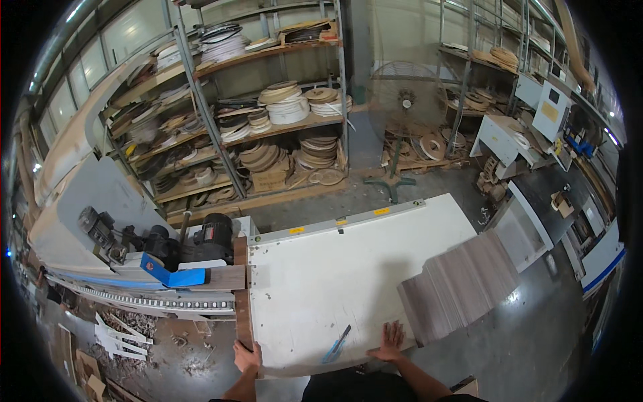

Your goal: Trimming the edges of wood furniture panels using a utility knife and stacking them in a manufacturing facility.

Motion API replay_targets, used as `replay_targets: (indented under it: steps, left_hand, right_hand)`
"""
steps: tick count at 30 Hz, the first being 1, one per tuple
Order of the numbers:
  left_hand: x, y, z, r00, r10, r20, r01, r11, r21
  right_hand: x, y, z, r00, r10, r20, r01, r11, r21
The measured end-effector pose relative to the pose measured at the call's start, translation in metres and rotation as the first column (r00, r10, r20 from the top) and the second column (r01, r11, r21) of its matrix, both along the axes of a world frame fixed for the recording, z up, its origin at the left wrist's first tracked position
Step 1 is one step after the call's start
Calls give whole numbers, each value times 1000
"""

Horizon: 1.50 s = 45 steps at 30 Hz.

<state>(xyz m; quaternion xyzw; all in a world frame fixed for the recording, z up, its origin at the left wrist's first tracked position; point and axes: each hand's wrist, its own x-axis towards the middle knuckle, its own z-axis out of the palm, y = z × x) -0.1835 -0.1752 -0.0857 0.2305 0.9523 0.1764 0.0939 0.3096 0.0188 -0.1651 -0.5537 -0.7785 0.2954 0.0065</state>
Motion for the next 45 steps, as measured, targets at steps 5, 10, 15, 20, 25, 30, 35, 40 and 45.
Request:
replay_targets:
  steps: [5, 10, 15, 20, 25, 30, 35, 40, 45]
  left_hand:
    - [-1, -1, -4, 1000, -12, 4, 12, 1000, 27]
    - [-1, -7, -6, 1000, -5, -28, 6, 1000, 29]
    - [-2, -9, -13, 998, 14, -62, -13, 1000, 15]
    - [0, -4, 4, 1000, -1, 4, 1, 1000, -10]
    - [-8, -5, -6, 1000, -12, 9, 12, 1000, -5]
    - [-4, -6, 2, 999, -9, 32, 9, 1000, 10]
    - [-1, -8, 7, 1000, -11, 18, 11, 1000, 4]
    - [-1, -10, 0, 999, -25, 27, 25, 999, -26]
    - [-4, -5, -11, 999, -33, 11, 33, 997, -76]
  right_hand:
    - [0, 6, -3, 1000, -5, 19, 5, 1000, 11]
    - [0, 3, -3, 1000, 5, -3, -5, 1000, 7]
    - [3, 0, -5, 1000, -21, -4, 21, 999, -25]
    - [7, 5, -10, 999, 1, 44, 0, 999, -39]
    - [7, 11, -10, 1000, 8, 3, -8, 998, -64]
    - [2, 8, 4, 1000, -25, 9, 26, 990, -138]
    - [1, 6, 11, 1000, -12, 0, 12, 992, -125]
    - [3, -1, -2, 997, 28, -71, -29, 999, -18]
    - [2, 5, -11, 1000, 7, -10, -7, 999, 40]
